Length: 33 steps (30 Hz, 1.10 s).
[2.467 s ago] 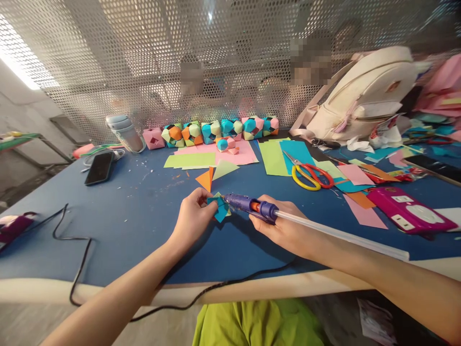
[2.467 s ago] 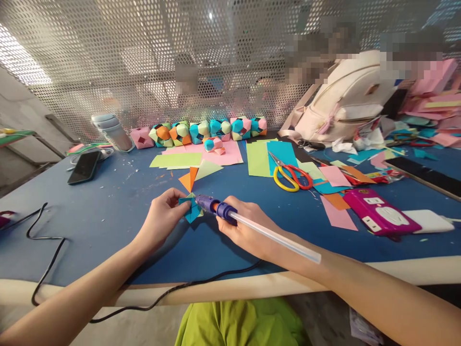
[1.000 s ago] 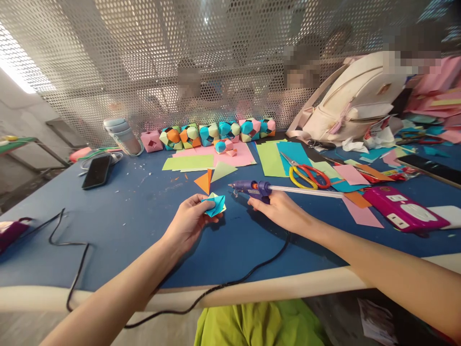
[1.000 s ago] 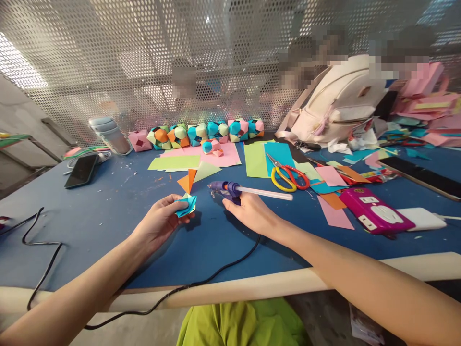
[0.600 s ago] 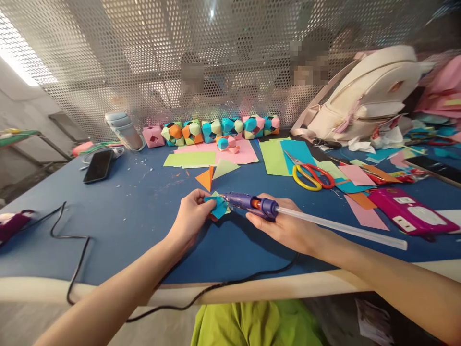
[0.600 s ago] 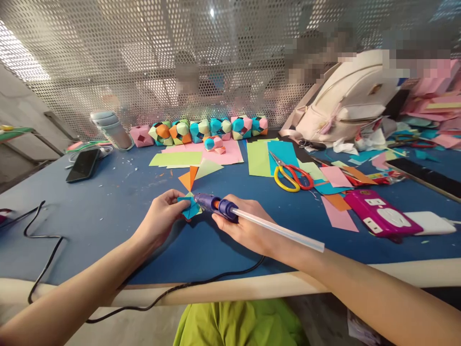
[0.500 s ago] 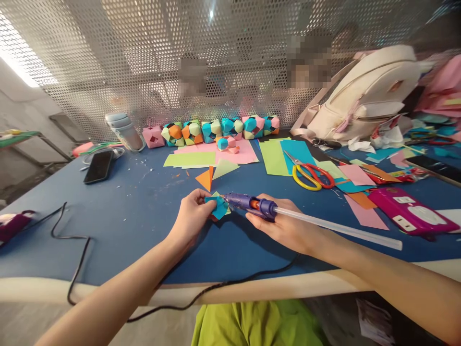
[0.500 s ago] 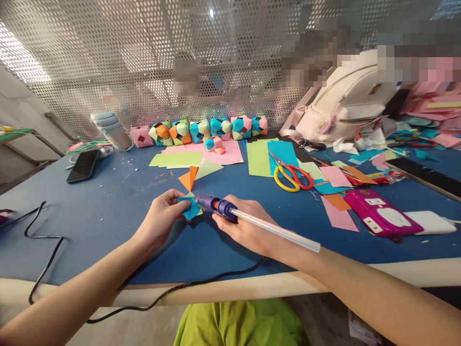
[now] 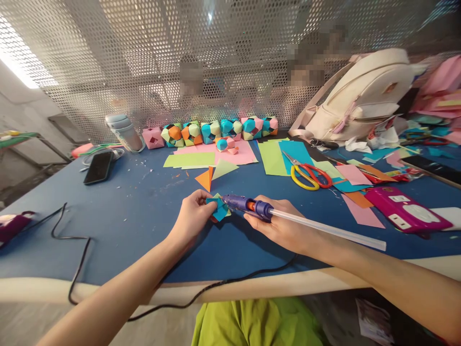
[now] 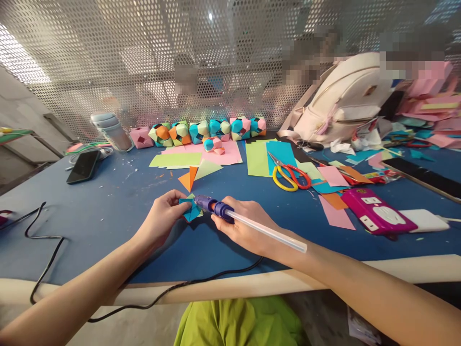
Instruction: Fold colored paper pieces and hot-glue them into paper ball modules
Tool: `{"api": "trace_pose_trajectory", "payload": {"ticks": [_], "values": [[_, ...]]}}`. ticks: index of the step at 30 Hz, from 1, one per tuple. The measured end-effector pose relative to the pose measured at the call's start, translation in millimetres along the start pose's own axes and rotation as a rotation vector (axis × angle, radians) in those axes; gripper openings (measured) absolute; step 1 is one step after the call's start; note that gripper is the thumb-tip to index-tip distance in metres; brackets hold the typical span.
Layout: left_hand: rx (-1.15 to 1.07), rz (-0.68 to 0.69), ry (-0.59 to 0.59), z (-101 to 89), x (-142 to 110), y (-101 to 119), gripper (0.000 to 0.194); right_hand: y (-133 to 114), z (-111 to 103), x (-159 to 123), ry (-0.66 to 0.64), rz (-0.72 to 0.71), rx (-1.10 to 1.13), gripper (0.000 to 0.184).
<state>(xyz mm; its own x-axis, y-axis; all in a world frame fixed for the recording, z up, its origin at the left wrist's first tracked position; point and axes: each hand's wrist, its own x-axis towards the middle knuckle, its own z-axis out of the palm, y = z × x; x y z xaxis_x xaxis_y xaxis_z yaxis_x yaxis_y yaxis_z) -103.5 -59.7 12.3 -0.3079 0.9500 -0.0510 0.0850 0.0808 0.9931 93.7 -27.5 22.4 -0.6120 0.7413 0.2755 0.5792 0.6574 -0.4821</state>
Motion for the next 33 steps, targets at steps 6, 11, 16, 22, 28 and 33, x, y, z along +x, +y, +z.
{"api": "trace_pose_trajectory", "payload": {"ticks": [6,11,16,22,28,33], "values": [[0.029,0.019,0.011,0.9,-1.6,2.0,0.008,-2.0,-1.1,-1.2,0.006,-0.003,-0.009,0.018],[0.037,0.012,-0.008,1.8,-2.0,2.1,0.008,-2.5,-0.8,-1.7,0.013,-0.014,-0.032,0.018],[-0.010,-0.002,-0.003,-1.9,0.2,0.6,0.009,1.9,-4.9,-1.7,0.008,0.051,0.101,0.022],[-0.108,-0.076,0.028,-3.3,2.0,2.4,0.016,18.4,-5.9,12.2,0.035,0.151,0.219,0.033],[-0.245,-0.074,-0.049,-1.5,-0.3,4.5,0.024,30.5,5.9,27.3,-0.038,0.220,-0.139,0.038],[-0.251,-0.054,-0.065,-1.5,-2.4,4.2,0.023,24.0,-17.5,16.1,-0.110,0.187,-0.304,0.040]]}}
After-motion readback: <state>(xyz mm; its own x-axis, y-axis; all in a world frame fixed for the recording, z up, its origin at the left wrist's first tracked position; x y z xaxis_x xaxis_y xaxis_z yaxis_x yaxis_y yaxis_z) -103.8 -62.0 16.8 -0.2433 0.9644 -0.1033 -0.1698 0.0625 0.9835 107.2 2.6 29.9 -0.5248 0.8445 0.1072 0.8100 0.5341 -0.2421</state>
